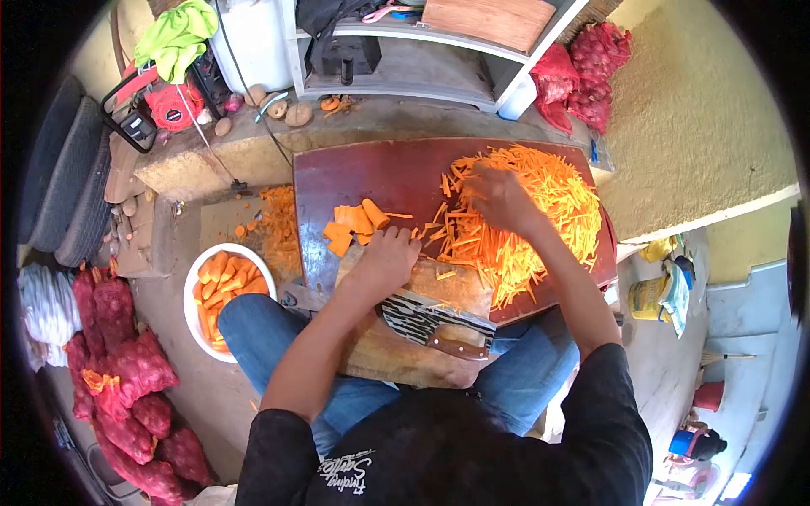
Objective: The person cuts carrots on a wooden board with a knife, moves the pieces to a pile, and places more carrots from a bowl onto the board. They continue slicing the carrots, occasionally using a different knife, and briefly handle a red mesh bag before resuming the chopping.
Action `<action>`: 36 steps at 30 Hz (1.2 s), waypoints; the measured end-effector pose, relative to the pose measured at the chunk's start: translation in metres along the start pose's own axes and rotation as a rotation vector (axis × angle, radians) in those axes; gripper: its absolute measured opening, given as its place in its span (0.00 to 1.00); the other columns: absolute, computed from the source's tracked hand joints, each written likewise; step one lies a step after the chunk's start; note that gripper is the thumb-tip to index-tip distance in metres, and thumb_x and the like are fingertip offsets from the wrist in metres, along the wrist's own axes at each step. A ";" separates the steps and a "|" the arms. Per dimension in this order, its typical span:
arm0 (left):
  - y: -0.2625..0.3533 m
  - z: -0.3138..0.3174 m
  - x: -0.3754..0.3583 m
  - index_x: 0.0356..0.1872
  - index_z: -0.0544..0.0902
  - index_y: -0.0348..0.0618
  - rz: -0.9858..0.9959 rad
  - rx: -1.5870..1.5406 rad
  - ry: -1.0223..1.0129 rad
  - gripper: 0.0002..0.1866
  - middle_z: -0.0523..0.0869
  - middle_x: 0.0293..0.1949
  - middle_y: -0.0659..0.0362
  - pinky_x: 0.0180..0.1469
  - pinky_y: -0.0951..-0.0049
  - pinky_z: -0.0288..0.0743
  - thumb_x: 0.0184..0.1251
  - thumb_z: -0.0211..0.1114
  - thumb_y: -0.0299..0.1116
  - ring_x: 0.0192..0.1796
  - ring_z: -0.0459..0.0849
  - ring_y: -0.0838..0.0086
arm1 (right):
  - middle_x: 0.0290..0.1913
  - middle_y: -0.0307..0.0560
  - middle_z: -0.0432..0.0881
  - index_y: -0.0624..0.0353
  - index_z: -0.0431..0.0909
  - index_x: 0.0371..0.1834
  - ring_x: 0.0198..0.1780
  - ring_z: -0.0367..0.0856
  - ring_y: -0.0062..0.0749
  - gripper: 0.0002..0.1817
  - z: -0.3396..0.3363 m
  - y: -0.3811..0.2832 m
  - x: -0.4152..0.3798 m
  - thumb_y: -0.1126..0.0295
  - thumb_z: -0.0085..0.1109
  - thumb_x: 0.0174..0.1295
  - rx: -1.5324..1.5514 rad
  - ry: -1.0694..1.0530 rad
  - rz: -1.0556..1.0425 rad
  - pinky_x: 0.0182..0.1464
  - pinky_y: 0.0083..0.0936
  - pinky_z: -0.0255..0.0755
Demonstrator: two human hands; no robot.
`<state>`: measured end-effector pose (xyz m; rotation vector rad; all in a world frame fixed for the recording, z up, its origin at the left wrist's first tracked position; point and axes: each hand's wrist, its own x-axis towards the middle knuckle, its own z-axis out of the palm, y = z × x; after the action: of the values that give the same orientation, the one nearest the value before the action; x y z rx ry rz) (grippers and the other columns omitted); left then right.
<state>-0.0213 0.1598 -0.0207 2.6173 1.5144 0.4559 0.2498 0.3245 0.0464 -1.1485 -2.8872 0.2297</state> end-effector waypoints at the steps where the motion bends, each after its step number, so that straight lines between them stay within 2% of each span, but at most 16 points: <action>1: 0.002 0.000 0.000 0.52 0.88 0.37 0.005 -0.015 0.003 0.13 0.87 0.49 0.51 0.58 0.56 0.78 0.72 0.64 0.30 0.55 0.85 0.56 | 0.79 0.56 0.77 0.51 0.89 0.66 0.77 0.77 0.55 0.23 0.004 -0.011 -0.008 0.55 0.69 0.73 0.067 -0.058 -0.071 0.78 0.59 0.65; 4: 0.013 -0.011 0.004 0.52 0.88 0.36 -0.007 -0.154 -0.006 0.14 0.87 0.52 0.47 0.63 0.49 0.77 0.79 0.65 0.36 0.58 0.84 0.50 | 0.77 0.51 0.78 0.50 0.87 0.68 0.79 0.74 0.50 0.24 0.021 -0.045 -0.030 0.56 0.69 0.72 0.070 -0.172 -0.150 0.80 0.59 0.61; 7: 0.018 -0.014 0.003 0.47 0.89 0.37 0.024 -0.147 -0.060 0.15 0.87 0.51 0.47 0.63 0.50 0.77 0.82 0.65 0.40 0.58 0.83 0.50 | 0.77 0.47 0.78 0.46 0.83 0.72 0.82 0.71 0.46 0.26 0.024 -0.060 -0.054 0.56 0.69 0.72 -0.156 -0.184 -0.151 0.82 0.63 0.57; 8: 0.017 -0.012 0.003 0.45 0.90 0.38 0.028 -0.136 -0.038 0.15 0.88 0.51 0.47 0.63 0.50 0.77 0.82 0.65 0.40 0.58 0.83 0.50 | 0.78 0.47 0.76 0.45 0.82 0.73 0.83 0.68 0.46 0.26 0.020 -0.056 -0.061 0.57 0.68 0.72 -0.145 -0.233 -0.145 0.82 0.70 0.54; 11: 0.015 -0.005 0.001 0.42 0.90 0.38 0.042 -0.128 -0.013 0.15 0.88 0.51 0.48 0.63 0.49 0.77 0.82 0.65 0.40 0.58 0.83 0.50 | 0.85 0.48 0.71 0.44 0.80 0.78 0.88 0.63 0.48 0.29 0.016 -0.050 -0.083 0.53 0.65 0.75 -0.313 -0.302 -0.101 0.84 0.73 0.48; 14: 0.015 -0.007 0.004 0.43 0.90 0.38 0.030 -0.149 -0.050 0.16 0.88 0.51 0.49 0.65 0.47 0.76 0.82 0.65 0.41 0.59 0.82 0.50 | 0.86 0.47 0.70 0.43 0.80 0.78 0.90 0.60 0.48 0.29 0.014 -0.036 -0.103 0.54 0.65 0.75 -0.396 -0.255 -0.132 0.85 0.75 0.45; 17: 0.016 -0.005 0.001 0.44 0.91 0.38 0.038 -0.148 0.001 0.15 0.88 0.50 0.49 0.66 0.48 0.75 0.82 0.65 0.41 0.60 0.82 0.50 | 0.86 0.46 0.69 0.42 0.79 0.78 0.91 0.56 0.49 0.30 0.021 -0.012 -0.123 0.56 0.66 0.73 -0.460 -0.217 -0.158 0.85 0.75 0.45; 20: 0.017 -0.006 0.001 0.45 0.91 0.38 0.040 -0.137 -0.003 0.15 0.88 0.50 0.49 0.66 0.47 0.75 0.82 0.65 0.41 0.59 0.82 0.50 | 0.87 0.44 0.67 0.39 0.78 0.77 0.92 0.54 0.50 0.32 0.020 0.007 -0.137 0.59 0.72 0.67 -0.532 -0.129 -0.188 0.88 0.74 0.43; 24: 0.015 -0.001 0.001 0.45 0.90 0.37 0.058 -0.113 0.038 0.15 0.88 0.50 0.48 0.66 0.47 0.75 0.82 0.65 0.41 0.59 0.82 0.49 | 0.88 0.43 0.63 0.35 0.69 0.84 0.92 0.52 0.51 0.45 0.015 0.024 -0.142 0.62 0.77 0.61 -0.510 -0.164 -0.136 0.90 0.71 0.41; 27: 0.017 -0.002 0.000 0.44 0.90 0.37 0.061 -0.120 0.029 0.15 0.87 0.50 0.48 0.66 0.47 0.76 0.82 0.65 0.40 0.59 0.82 0.49 | 0.89 0.44 0.63 0.35 0.69 0.84 0.93 0.50 0.52 0.45 0.016 0.035 -0.142 0.62 0.77 0.61 -0.569 -0.110 -0.148 0.90 0.70 0.40; 28: 0.017 -0.003 -0.001 0.44 0.89 0.36 0.065 -0.122 0.028 0.15 0.87 0.50 0.47 0.65 0.47 0.76 0.82 0.65 0.40 0.59 0.82 0.49 | 0.90 0.45 0.61 0.34 0.68 0.85 0.94 0.48 0.53 0.44 0.011 0.035 -0.142 0.62 0.76 0.63 -0.535 -0.183 -0.102 0.91 0.69 0.39; 31: 0.017 -0.006 0.000 0.44 0.89 0.36 0.073 -0.111 0.038 0.15 0.87 0.50 0.47 0.65 0.47 0.77 0.82 0.65 0.40 0.58 0.82 0.49 | 0.91 0.45 0.60 0.34 0.67 0.86 0.94 0.47 0.54 0.43 0.007 0.042 -0.145 0.63 0.73 0.66 -0.557 -0.179 -0.054 0.91 0.70 0.39; 32: 0.017 -0.007 0.000 0.43 0.89 0.36 0.076 -0.107 0.043 0.15 0.87 0.49 0.47 0.64 0.47 0.77 0.82 0.65 0.39 0.57 0.82 0.49 | 0.92 0.47 0.59 0.35 0.67 0.87 0.94 0.48 0.56 0.40 0.010 0.047 -0.148 0.64 0.69 0.71 -0.567 -0.150 -0.015 0.91 0.67 0.40; 35: 0.016 -0.002 0.000 0.44 0.89 0.36 0.086 -0.100 0.067 0.15 0.87 0.49 0.47 0.64 0.48 0.77 0.82 0.65 0.39 0.57 0.82 0.49 | 0.91 0.48 0.60 0.38 0.68 0.85 0.93 0.51 0.58 0.37 0.010 0.060 -0.152 0.70 0.64 0.72 -0.489 -0.059 0.087 0.92 0.66 0.41; 36: 0.016 -0.003 0.000 0.44 0.89 0.36 0.081 -0.096 0.061 0.15 0.87 0.49 0.47 0.64 0.48 0.77 0.82 0.65 0.39 0.57 0.82 0.49 | 0.91 0.50 0.59 0.38 0.66 0.87 0.93 0.51 0.59 0.36 0.003 0.058 -0.152 0.68 0.62 0.76 -0.470 -0.080 0.142 0.91 0.65 0.44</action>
<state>-0.0089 0.1510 -0.0147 2.6198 1.3703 0.6049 0.4000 0.2615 0.0395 -1.4340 -3.0202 -0.4367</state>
